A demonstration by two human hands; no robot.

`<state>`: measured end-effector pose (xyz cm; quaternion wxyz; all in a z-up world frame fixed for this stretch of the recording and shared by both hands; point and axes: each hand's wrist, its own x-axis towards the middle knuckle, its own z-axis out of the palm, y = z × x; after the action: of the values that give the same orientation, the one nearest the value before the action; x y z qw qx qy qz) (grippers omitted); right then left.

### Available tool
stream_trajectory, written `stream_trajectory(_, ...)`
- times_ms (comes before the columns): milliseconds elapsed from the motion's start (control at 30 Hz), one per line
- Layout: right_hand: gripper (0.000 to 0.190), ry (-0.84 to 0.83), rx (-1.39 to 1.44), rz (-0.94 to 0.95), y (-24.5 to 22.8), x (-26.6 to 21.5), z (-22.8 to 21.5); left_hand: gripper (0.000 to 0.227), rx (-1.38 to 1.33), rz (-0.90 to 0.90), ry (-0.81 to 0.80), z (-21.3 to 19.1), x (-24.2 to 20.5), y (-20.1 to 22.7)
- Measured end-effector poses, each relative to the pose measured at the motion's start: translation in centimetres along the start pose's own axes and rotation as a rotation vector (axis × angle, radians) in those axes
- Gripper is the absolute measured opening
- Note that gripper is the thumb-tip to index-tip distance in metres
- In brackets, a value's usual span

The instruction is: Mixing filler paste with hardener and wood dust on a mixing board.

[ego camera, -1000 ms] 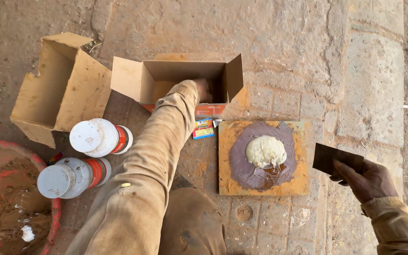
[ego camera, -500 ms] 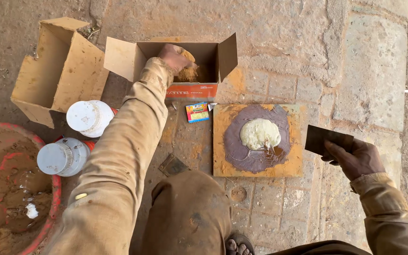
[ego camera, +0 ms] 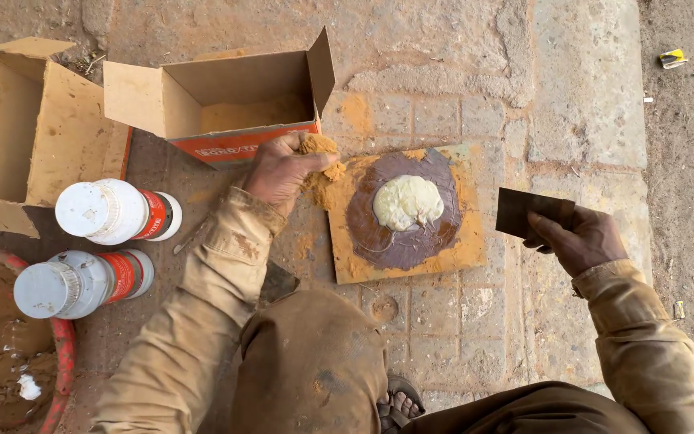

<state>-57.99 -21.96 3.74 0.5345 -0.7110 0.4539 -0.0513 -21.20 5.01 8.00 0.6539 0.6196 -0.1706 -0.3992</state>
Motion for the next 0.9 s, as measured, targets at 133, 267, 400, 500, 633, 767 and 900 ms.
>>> stream_trajectory(133, 0.036, 0.003, -0.027, 0.014, -1.1, -1.0, 0.1, 0.054, 0.402, -0.055, -0.038, 3.4, 2.7, -6.8)
stream_trajectory(267, 0.036, 0.035, -0.018, 0.024, -1.1, -2.2, -0.4, 0.05, 0.741, -0.379, -0.05, 7.0, 7.4, -13.4)
stream_trajectory(400, 0.036, 0.064, -0.02, 0.039, 0.1, -3.2, -1.3, 0.042, 0.989, -0.251, -0.14, 9.5, 9.3, -16.3)
stream_trajectory(500, 0.037, 0.079, -0.036, 0.06, 0.0, -3.8, -1.7, 0.028, 1.164, -0.094, -0.244, 10.3, 8.9, -15.6)
stream_trajectory(633, 0.038, 0.086, -0.04, 0.078, -0.2, -4.1, -1.7, 0.016, 1.226, -0.02, -0.285, 10.4, 8.3, -15.3)
stream_trajectory(767, 0.037, 0.064, -0.047, 0.067, -0.5, -3.7, -1.1, 0.026, 1.205, 0.036, -0.261, 9.9, 8.6, -16.4)
stream_trajectory(900, 0.037, 0.059, -0.047, 0.051, -1.1, -3.5, -0.6, 0.026, 1.171, -0.063, -0.357, 10.0, 9.5, -17.5)
